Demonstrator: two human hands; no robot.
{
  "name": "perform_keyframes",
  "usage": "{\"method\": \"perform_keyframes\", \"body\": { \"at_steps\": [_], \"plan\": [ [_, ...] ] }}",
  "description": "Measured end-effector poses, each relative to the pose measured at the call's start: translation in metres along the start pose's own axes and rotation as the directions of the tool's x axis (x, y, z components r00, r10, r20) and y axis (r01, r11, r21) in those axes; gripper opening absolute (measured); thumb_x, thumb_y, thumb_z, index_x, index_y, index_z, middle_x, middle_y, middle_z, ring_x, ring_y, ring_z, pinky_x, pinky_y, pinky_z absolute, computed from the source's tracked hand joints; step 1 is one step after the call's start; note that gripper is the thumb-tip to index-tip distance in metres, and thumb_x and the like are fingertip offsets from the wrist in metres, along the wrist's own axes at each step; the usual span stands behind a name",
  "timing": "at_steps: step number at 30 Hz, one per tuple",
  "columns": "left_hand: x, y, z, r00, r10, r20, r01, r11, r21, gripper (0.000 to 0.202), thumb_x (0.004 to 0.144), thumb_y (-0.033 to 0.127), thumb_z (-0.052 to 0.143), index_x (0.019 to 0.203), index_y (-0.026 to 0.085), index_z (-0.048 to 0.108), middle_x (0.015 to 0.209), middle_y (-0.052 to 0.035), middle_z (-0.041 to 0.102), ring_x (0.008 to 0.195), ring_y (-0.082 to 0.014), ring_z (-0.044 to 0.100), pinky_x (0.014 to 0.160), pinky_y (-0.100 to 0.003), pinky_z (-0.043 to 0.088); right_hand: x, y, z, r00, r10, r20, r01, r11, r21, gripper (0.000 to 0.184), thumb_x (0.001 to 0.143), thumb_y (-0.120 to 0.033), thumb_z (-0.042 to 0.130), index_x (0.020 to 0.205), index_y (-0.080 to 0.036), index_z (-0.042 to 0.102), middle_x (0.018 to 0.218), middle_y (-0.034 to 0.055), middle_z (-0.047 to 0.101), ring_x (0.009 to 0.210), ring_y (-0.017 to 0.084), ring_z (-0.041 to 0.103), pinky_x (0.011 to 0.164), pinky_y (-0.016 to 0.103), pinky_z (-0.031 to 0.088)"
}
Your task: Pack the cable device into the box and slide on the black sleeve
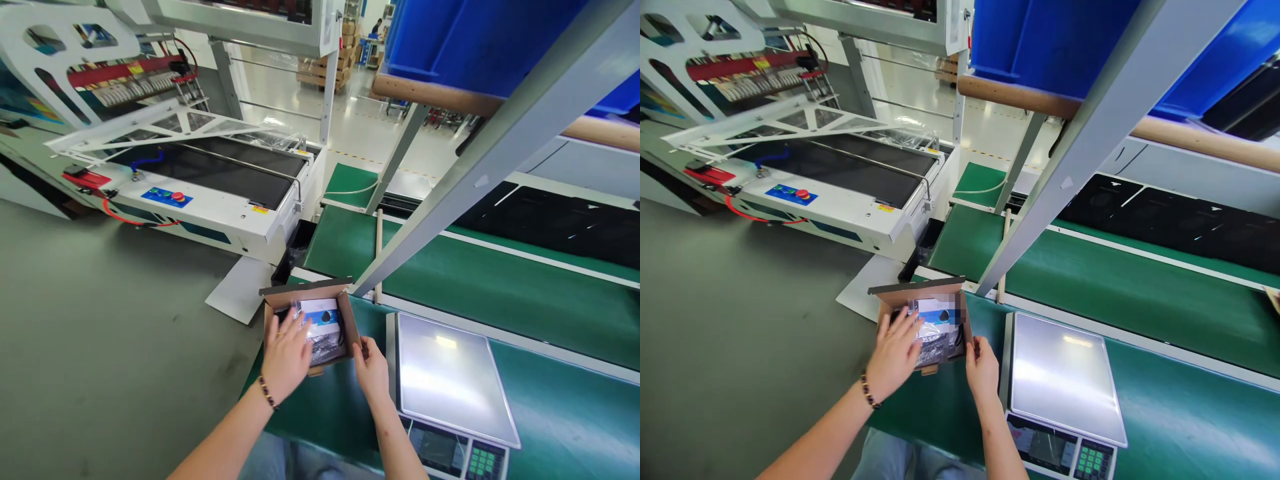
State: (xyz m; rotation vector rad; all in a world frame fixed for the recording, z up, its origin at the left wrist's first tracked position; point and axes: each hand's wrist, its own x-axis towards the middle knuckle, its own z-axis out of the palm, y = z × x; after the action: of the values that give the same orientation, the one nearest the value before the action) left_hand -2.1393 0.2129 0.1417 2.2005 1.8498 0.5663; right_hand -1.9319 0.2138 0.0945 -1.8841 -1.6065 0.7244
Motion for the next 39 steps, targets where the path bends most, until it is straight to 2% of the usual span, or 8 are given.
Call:
{"method": "perform_keyframes", "body": {
  "at_steps": [6,9,14,24,28,31,34,39],
  "plan": [
    [-0.021,-0.076,-0.011,0.995,-0.088,-0.051,0.081,0.988,-0.132,0.042,0.089,0.035,0.035,0.128,0.023,0.046,0.14,-0.0062,0.039,0.132,-0.0258,0.026,0.106,-0.047,0.028,-0.007,0.002,0.01,0.976,-0.207,-0.065,0.202,0.976,-0.082,0.04,0.087,-0.034,0.036,0.117,-0.014,0.053,0.103,0.0139,0.061,0.091,0.022,0.059,0.076,0.036,0.051],
    [-0.024,-0.077,0.01,0.978,-0.188,-0.089,0.136,0.903,-0.408,0.047,0.091,0.036,0.029,0.137,0.025,0.031,0.148,-0.0038,0.021,0.134,-0.02,0.022,0.109,-0.038,0.025,-0.014,-0.02,0.018,0.898,-0.428,-0.104,0.398,0.89,-0.221,0.043,0.086,-0.028,0.04,0.127,-0.015,0.044,0.127,0.0172,0.046,0.118,0.028,0.043,0.093,0.047,0.041],
    [-0.024,-0.066,0.035,0.937,-0.332,-0.113,0.173,0.718,-0.675,0.051,0.092,0.035,0.023,0.141,0.022,0.016,0.148,-0.0048,0.021,0.134,-0.0159,0.02,0.111,-0.034,0.018,-0.006,-0.061,0.052,0.792,-0.584,0.175,0.609,0.739,-0.288,0.043,0.086,-0.022,0.041,0.128,-0.018,0.045,0.14,0.0138,0.034,0.131,0.031,0.025,0.102,0.054,0.027],
    [-0.004,-0.057,0.045,0.996,-0.012,0.093,0.025,0.99,-0.137,0.047,0.089,0.025,0.03,0.136,0.023,0.032,0.145,-0.0051,0.03,0.135,-0.0219,0.02,0.109,-0.049,0.015,0.013,-0.06,0.092,0.672,-0.607,0.424,0.712,0.687,-0.145,0.045,0.084,-0.012,0.033,0.126,-0.01,0.047,0.13,0.0152,0.048,0.124,0.023,0.04,0.101,0.044,0.034],
    [0.0,-0.048,0.054,0.994,0.011,0.109,-0.012,1.0,0.006,0.049,0.088,0.035,0.037,0.136,0.024,0.033,0.143,-0.0062,0.033,0.134,-0.0259,0.022,0.108,-0.054,0.01,0.005,-0.044,0.052,0.728,-0.684,0.04,0.677,0.708,-0.202,0.041,0.084,-0.011,0.032,0.122,-0.011,0.049,0.128,0.0162,0.048,0.126,0.024,0.036,0.103,0.049,0.03],
    [0.003,-0.049,0.057,0.991,0.013,0.135,-0.015,1.0,0.014,0.053,0.087,0.041,0.038,0.136,0.022,0.032,0.144,-0.0074,0.032,0.134,-0.0265,0.02,0.109,-0.054,0.007,-0.002,-0.021,0.024,0.833,-0.477,-0.28,0.423,0.876,-0.233,0.049,0.086,-0.023,0.04,0.133,-0.008,0.034,0.133,0.0208,0.04,0.127,0.029,0.033,0.1,0.054,0.031],
    [0.01,-0.051,0.056,0.986,0.022,0.164,-0.021,1.0,-0.007,0.054,0.087,0.041,0.037,0.137,0.021,0.03,0.145,-0.008,0.03,0.135,-0.0258,0.018,0.109,-0.053,0.004,-0.014,-0.001,0.023,0.911,-0.393,-0.128,0.365,0.91,-0.198,0.049,0.089,-0.031,0.036,0.133,-0.01,0.034,0.127,0.0188,0.048,0.119,0.027,0.045,0.092,0.048,0.043],
    [0.021,-0.049,0.05,0.945,0.218,0.242,-0.192,0.973,-0.127,0.059,0.084,0.041,0.044,0.138,0.021,0.029,0.145,-0.0088,0.027,0.135,-0.0251,0.017,0.109,-0.049,0.002,-0.032,0.004,0.045,0.818,-0.504,0.275,0.554,0.819,-0.146,0.032,0.087,-0.03,0.042,0.109,-0.016,0.06,0.128,0.0126,0.051,0.122,0.03,0.042,0.1,0.053,0.033]
  ]
}}
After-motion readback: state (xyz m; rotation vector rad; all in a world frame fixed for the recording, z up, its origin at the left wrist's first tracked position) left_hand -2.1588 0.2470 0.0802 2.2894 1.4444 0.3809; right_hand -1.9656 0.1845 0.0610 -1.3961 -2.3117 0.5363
